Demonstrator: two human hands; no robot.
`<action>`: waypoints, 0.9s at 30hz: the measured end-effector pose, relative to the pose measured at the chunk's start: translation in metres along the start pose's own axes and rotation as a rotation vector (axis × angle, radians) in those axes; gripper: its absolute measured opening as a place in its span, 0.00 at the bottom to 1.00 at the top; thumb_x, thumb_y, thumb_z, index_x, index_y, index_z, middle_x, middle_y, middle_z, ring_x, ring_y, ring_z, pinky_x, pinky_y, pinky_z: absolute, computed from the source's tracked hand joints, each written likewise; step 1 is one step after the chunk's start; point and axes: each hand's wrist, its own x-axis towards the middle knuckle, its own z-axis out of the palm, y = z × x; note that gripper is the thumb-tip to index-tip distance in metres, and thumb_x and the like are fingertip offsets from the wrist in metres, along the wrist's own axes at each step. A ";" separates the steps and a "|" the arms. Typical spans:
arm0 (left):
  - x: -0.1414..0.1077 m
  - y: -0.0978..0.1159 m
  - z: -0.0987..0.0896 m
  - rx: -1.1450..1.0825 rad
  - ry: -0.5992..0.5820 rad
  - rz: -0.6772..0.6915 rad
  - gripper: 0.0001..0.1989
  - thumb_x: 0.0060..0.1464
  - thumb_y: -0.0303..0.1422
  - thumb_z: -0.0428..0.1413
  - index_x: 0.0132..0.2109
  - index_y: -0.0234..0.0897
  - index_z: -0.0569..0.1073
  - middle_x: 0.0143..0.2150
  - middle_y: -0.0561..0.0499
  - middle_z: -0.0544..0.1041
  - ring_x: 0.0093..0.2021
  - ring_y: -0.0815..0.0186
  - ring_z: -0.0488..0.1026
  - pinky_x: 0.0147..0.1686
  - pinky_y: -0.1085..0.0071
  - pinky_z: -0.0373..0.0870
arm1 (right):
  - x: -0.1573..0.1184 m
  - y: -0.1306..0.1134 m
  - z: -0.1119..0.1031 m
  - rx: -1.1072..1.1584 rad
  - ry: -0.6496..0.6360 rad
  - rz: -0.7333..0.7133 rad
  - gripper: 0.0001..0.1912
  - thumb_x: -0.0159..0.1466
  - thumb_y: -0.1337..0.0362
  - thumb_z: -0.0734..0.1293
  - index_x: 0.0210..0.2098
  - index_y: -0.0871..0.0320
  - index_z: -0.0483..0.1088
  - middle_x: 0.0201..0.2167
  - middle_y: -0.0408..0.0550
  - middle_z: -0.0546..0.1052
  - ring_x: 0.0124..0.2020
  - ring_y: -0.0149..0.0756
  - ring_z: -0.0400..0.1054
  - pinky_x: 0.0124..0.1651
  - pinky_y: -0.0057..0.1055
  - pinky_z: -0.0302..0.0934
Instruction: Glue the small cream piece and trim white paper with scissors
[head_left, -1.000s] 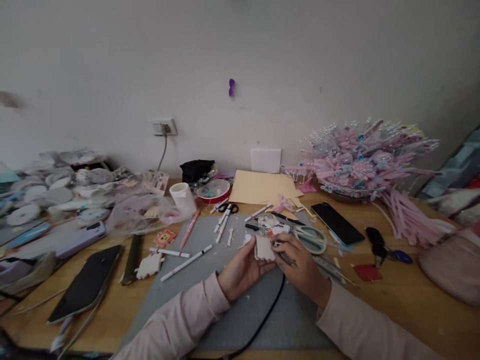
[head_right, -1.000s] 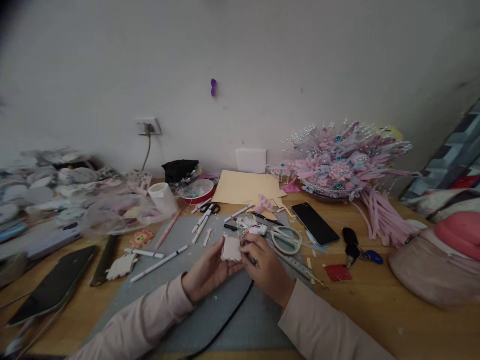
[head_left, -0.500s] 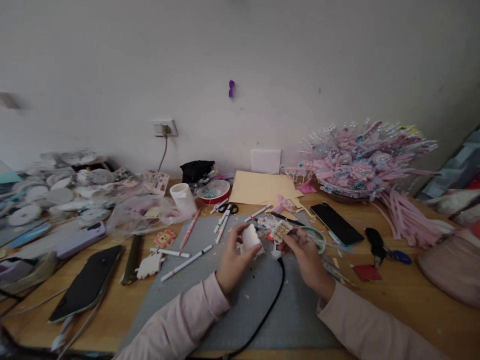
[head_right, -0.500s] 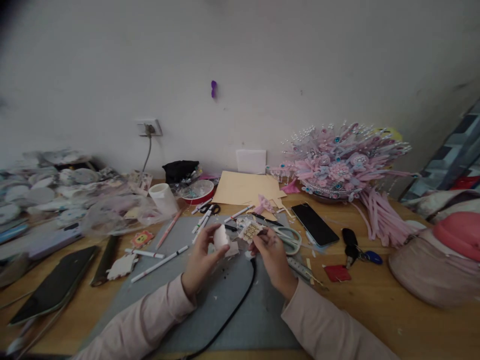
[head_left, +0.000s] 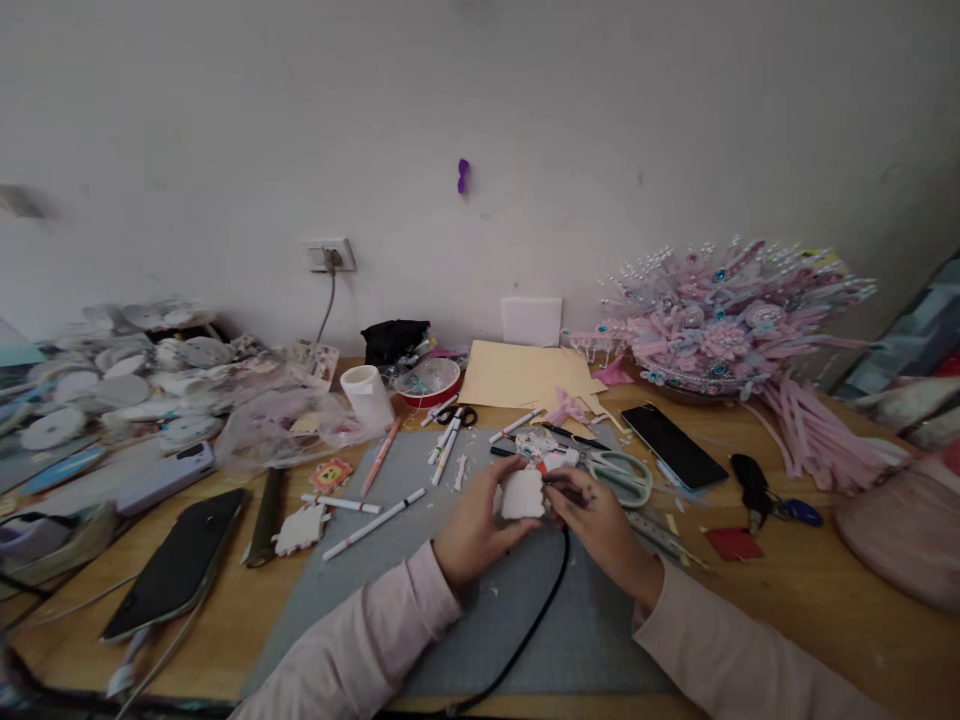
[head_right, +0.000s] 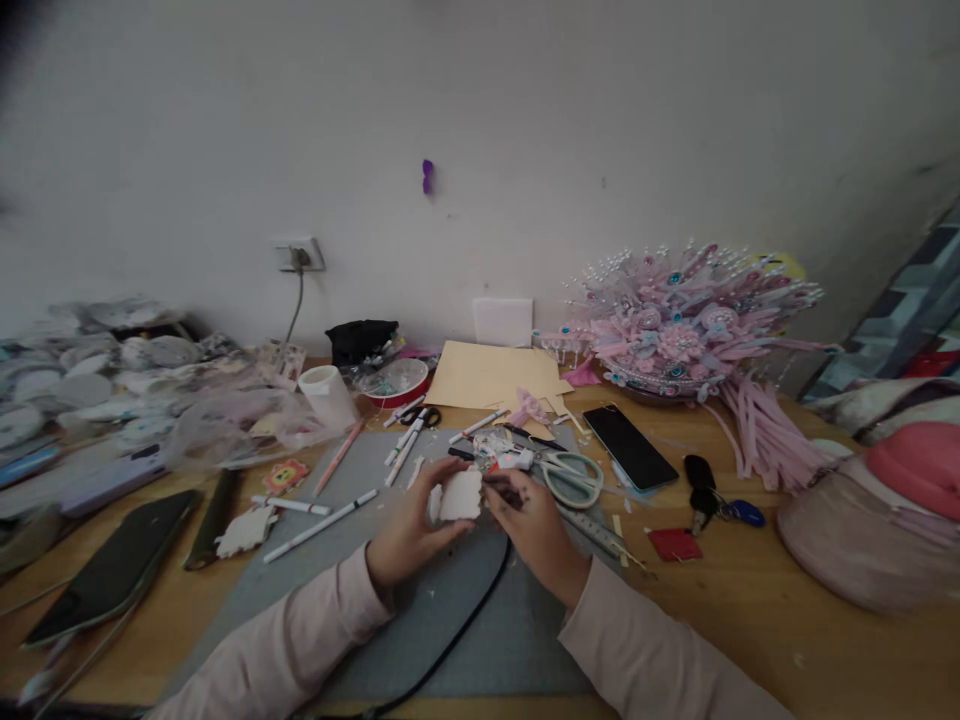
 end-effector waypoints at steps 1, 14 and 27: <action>0.000 0.000 0.000 0.010 -0.008 -0.004 0.32 0.46 0.35 0.60 0.56 0.35 0.57 0.53 0.37 0.67 0.54 0.54 0.65 0.53 0.55 0.60 | 0.000 0.000 0.000 0.045 -0.015 0.031 0.13 0.55 0.56 0.66 0.34 0.59 0.70 0.28 0.45 0.74 0.24 0.30 0.67 0.26 0.28 0.63; 0.007 0.002 0.005 -0.315 0.122 -0.184 0.21 0.47 0.36 0.57 0.48 0.36 0.62 0.46 0.42 0.70 0.46 0.59 0.69 0.47 0.61 0.64 | -0.004 -0.008 0.003 0.354 -0.195 0.171 0.15 0.51 0.58 0.71 0.37 0.56 0.71 0.32 0.44 0.74 0.31 0.32 0.67 0.37 0.31 0.62; 0.005 0.009 0.016 -0.631 0.200 -0.306 0.23 0.42 0.41 0.60 0.43 0.37 0.63 0.43 0.45 0.71 0.39 0.62 0.73 0.42 0.64 0.69 | -0.010 -0.007 0.011 0.257 -0.379 0.304 0.15 0.49 0.56 0.71 0.27 0.60 0.66 0.21 0.39 0.70 0.20 0.26 0.64 0.25 0.26 0.59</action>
